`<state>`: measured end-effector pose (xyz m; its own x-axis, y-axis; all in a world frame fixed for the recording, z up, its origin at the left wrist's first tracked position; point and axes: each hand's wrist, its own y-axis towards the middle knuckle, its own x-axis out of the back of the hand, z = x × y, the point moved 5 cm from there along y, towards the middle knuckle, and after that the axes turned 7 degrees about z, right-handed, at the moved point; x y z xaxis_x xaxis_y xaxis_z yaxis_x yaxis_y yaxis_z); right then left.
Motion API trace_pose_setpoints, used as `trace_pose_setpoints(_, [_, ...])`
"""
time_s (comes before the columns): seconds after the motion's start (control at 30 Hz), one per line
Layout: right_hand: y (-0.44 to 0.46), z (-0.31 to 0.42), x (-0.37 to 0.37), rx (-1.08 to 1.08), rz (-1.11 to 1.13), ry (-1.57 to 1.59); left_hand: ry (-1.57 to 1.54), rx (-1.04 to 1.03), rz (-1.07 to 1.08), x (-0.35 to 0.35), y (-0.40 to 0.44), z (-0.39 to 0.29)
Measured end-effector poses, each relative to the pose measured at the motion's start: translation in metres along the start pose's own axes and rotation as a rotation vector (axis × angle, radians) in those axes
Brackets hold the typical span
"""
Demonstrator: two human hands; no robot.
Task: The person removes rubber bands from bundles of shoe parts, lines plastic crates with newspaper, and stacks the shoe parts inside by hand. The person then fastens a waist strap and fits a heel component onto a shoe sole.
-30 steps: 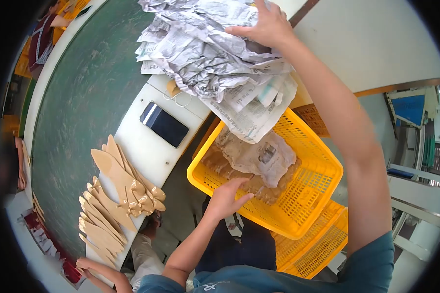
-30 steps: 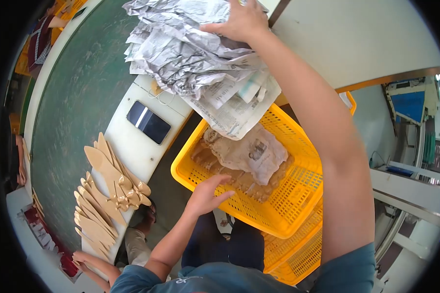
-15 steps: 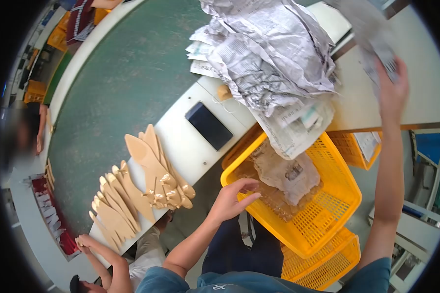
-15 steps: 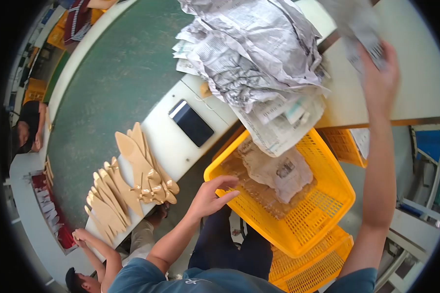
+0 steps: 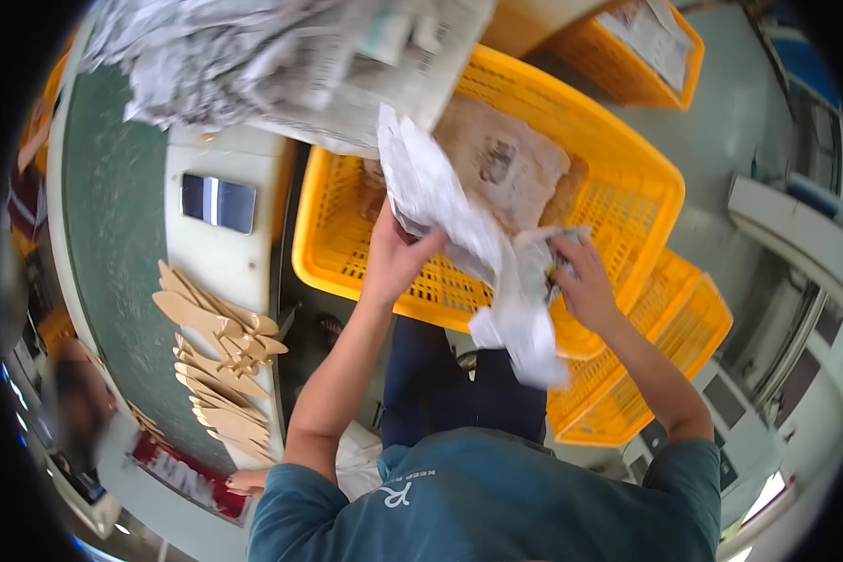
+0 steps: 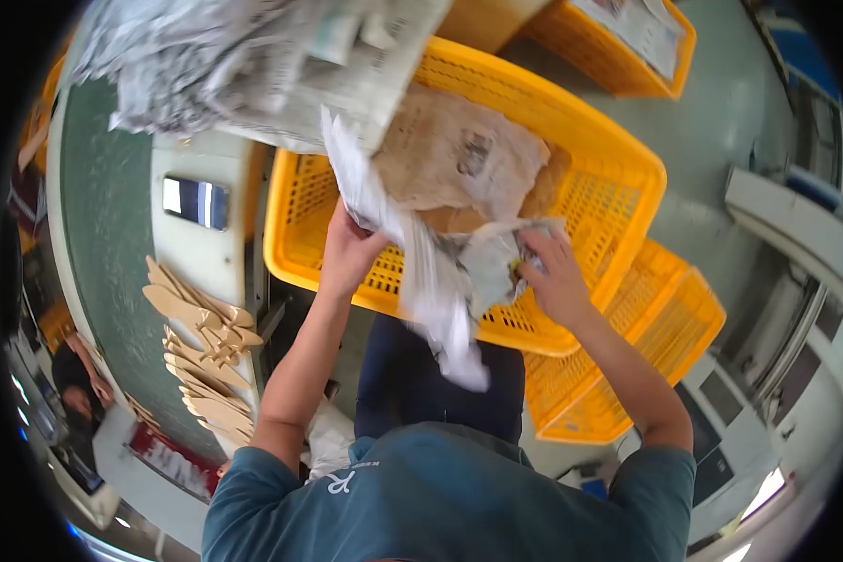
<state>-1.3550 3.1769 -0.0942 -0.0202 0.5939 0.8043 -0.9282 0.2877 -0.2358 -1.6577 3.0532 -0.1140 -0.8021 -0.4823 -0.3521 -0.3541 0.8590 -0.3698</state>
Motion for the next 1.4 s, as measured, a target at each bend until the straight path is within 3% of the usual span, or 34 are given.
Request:
trace_pose_setpoints(0.07, [-0.016,-0.035,-0.032,-0.143,-0.027,-0.143,0.153,0.269,0.004,0.004,0.007,0.058])
trace_pose_setpoints(0.17, [-0.020,-0.080,-0.051,-0.310,-0.009,-0.369,0.084,0.437,-0.194,0.010,0.027,0.106])
trace_pose_setpoints(0.27, [-0.010,-0.099,-0.055,-0.425,-0.122,-0.307,0.173,0.553,-0.261,0.033,0.048,0.140])
trace_pose_setpoints(0.33, [-0.003,-0.103,-0.067,-0.479,-0.002,-0.271,0.338,0.710,-0.258,0.051,0.050,0.149])
trace_pose_setpoints(0.43, [0.001,-0.107,-0.089,-0.484,0.036,-0.297,0.720,1.015,-0.054,0.066,0.044,0.132])
trace_pose_setpoints(0.53, [0.005,-0.104,-0.115,-0.377,-0.012,-0.295,1.131,1.202,0.291,0.029,0.036,0.087])
trace_pose_setpoints(0.57, [0.007,-0.100,-0.123,-0.329,-0.031,-0.289,1.239,1.136,0.377,0.014,0.035,0.075])
trace_pose_setpoints(0.67, [0.013,-0.083,-0.146,-0.104,0.049,-0.200,1.494,0.288,0.400,-0.005,0.054,0.075])
trace_pose_setpoints(0.7, [0.011,-0.082,-0.156,-0.097,0.109,-0.200,1.575,0.382,0.395,-0.017,0.063,0.074])
trace_pose_setpoints(0.8, [0.008,-0.082,-0.179,-0.102,0.292,-0.242,1.727,-0.059,0.556,0.019,0.087,0.139])
trace_pose_setpoints(0.83, [0.003,-0.082,-0.184,-0.119,0.372,-0.285,1.941,0.335,0.693,0.030,0.095,0.162])
trace_pose_setpoints(0.93, [-0.013,-0.099,-0.205,-0.205,0.527,-0.314,2.247,0.621,0.684,0.039,0.086,0.156])
trace_pose_setpoints(1.1, [-0.029,-0.102,-0.221,-0.254,0.640,-0.341,2.198,0.654,0.668,0.071,0.079,0.164])
trace_pose_setpoints(1.27, [0.003,-0.077,-0.188,-0.462,0.588,-0.289,2.003,0.562,0.731,0.047,0.092,0.134])
trace_pose_setpoints(1.4, [0.074,-0.039,-0.080,-0.352,0.045,0.309,1.467,0.268,0.598,0.024,0.077,0.072])
